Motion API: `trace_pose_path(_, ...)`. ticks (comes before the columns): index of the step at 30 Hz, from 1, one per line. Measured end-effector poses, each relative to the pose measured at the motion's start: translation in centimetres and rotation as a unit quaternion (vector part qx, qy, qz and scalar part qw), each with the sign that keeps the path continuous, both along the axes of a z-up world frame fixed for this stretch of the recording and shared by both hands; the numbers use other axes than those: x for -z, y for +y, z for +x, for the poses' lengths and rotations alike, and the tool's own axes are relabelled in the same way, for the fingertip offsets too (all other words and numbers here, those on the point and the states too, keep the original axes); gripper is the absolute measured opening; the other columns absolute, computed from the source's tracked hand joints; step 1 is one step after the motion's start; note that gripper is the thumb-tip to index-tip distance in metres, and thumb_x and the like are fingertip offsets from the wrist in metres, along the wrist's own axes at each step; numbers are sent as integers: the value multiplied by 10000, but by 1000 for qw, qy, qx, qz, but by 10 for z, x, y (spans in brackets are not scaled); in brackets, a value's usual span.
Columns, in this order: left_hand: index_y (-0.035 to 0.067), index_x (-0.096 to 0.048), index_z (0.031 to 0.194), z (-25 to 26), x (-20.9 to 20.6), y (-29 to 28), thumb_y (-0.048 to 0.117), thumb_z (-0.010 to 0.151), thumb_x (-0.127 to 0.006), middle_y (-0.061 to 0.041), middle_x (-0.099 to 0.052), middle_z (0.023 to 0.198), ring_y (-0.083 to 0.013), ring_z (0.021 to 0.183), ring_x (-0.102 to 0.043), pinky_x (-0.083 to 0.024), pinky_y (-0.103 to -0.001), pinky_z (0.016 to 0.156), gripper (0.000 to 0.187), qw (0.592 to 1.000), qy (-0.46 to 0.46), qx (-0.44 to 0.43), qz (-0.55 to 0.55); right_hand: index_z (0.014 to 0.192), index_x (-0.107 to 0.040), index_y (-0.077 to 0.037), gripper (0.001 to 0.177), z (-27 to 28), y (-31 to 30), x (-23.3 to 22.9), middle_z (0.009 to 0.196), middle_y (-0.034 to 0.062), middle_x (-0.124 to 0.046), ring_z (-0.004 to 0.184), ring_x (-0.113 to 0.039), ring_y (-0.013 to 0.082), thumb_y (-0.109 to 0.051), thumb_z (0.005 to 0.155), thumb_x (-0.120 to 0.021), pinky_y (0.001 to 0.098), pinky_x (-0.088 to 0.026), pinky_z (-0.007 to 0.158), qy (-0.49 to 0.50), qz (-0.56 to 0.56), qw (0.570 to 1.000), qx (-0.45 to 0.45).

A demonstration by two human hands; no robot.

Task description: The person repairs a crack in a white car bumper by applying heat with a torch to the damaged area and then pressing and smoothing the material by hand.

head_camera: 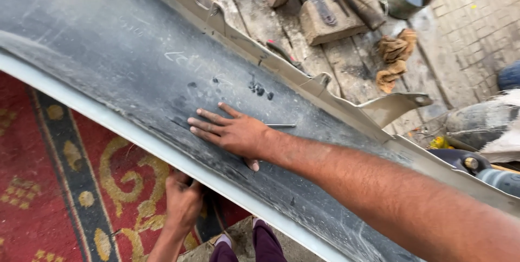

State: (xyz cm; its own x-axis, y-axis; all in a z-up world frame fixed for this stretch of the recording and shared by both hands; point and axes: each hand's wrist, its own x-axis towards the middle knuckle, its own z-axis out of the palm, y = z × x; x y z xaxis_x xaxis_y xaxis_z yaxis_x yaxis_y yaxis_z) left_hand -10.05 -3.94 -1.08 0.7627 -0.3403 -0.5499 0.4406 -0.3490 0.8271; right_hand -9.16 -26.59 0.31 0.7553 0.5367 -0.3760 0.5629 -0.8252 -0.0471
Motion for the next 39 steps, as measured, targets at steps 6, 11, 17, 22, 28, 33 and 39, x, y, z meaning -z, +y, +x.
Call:
trace_pose_path(6,15,-631,721,1,20,7,-25,826,-530,-92,-594,618,-150,462,-395,-284,-329,355,150,999,7,36,12,1651,-25,-73,1403,-5,-5,26,1744,68,-8,1602,-41,296,-629,653,-840,607,-156,1237,-68,54,996,-15)
trace_pose_path(11,13,-678,716,3,0,5,3,882,-594,-64,-668,691,-148,588,-516,-393,-345,485,187,999,-41,23,-2,1659,-6,-88,1879,4,-15,27,1744,81,14,1602,3,315,-723,136,-906,604,-110,1248,-44,86,995,-22)
trace_pose_path(17,4,-780,843,1,-20,10,59,914,-616,-118,-778,785,-218,663,-651,-534,-395,602,187,996,-53,69,31,1627,76,-60,1890,2,4,-5,1729,104,83,1584,62,317,-550,244,-1116,627,-108,1220,28,-8,1000,-5)
trace_pose_path(22,2,-776,809,4,-16,6,37,896,-606,-102,-778,774,-203,650,-669,-555,-370,585,193,995,-74,67,12,1618,79,-35,1962,1,5,-3,1720,118,110,1582,54,329,-580,178,-1138,603,-75,1241,37,-20,999,-5)
trace_pose_path(28,-9,-787,971,6,-11,-3,26,880,-557,-120,-819,992,-222,940,-761,-626,-333,793,250,996,-65,52,-27,1643,-32,-50,1181,-3,-4,21,1735,126,-24,1597,-45,329,-453,789,-740,612,-125,1246,-95,37,995,-11)
trace_pose_path(33,21,-619,620,-2,13,14,62,831,-619,0,-586,660,-120,698,-471,-398,-371,572,215,992,-114,44,27,1650,51,-86,1997,3,-18,28,1740,96,42,1601,14,326,-728,132,-1075,601,-81,1262,-34,88,995,-41)
trace_pose_path(39,-39,-807,836,-1,-21,4,58,881,-613,-114,-794,791,-189,744,-652,-511,-347,661,221,999,-30,-3,38,1636,34,-75,2000,4,-7,8,1732,87,56,1588,39,308,-671,109,-1112,578,-100,1239,-25,20,999,-33)
